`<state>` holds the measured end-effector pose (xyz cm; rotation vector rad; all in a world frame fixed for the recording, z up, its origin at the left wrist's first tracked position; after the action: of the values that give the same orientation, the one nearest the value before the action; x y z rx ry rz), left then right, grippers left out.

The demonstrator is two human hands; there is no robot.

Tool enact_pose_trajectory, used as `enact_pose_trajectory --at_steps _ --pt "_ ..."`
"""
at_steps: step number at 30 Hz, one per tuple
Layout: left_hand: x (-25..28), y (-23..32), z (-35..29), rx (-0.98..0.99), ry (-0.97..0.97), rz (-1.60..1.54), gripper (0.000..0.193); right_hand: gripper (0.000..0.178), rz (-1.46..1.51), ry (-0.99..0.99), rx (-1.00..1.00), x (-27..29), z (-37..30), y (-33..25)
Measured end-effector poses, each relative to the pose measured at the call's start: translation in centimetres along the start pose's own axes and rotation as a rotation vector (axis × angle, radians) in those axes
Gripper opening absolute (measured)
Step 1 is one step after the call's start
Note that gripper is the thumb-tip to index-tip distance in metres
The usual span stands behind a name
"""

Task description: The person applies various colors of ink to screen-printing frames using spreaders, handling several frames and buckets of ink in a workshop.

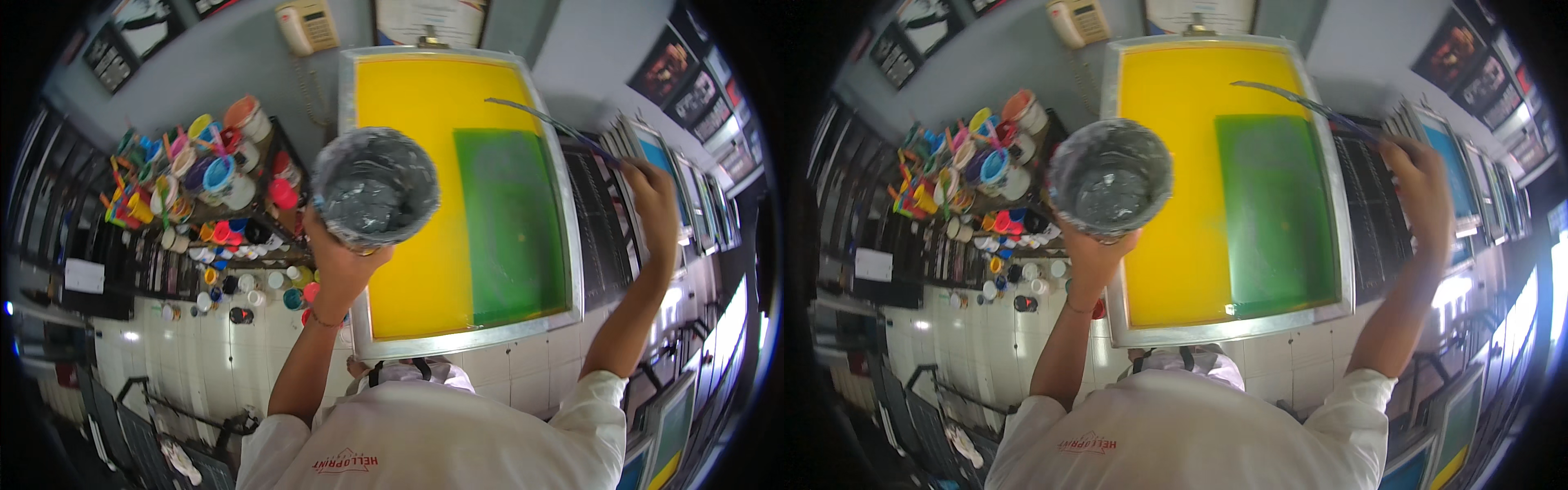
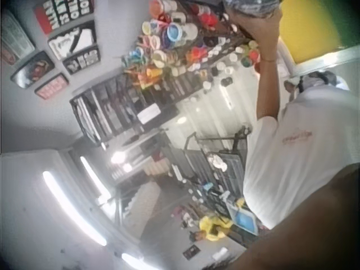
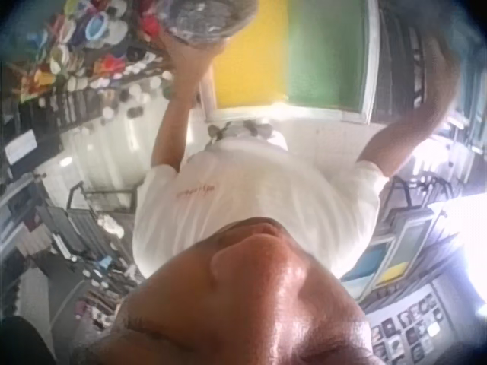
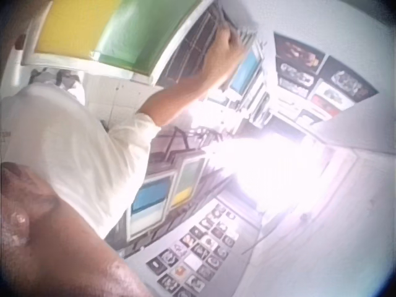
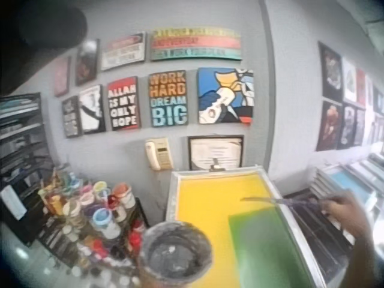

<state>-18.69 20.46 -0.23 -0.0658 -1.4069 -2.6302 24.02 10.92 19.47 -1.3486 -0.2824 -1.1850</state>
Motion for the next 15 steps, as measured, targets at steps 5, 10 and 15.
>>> enact_pose_trajectory --at_steps 5,10,15 --pt "1.2 1.6 0.7 -0.177 0.010 0.207 0.115 0.035 0.060 -0.211 0.102 0.3 -3.1 -7.4" --pt "4.1 3.2 -0.3 -0.232 0.060 0.280 0.118 0.030 -0.039 -0.492 0.688 -8.7 -6.1 -19.5" --pt "10.0 1.2 -1.8 -0.122 0.112 0.343 0.119 0.040 -0.066 -0.553 0.750 -15.5 -8.7 -26.8"
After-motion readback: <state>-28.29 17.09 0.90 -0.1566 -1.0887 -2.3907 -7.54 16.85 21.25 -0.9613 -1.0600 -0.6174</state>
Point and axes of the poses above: each hand's wrist, its own z-axis towards the middle knuckle, its own x-axis out of the back of the hand, y = z × x, the point moved 7 cm from there along z, towards the middle knuckle
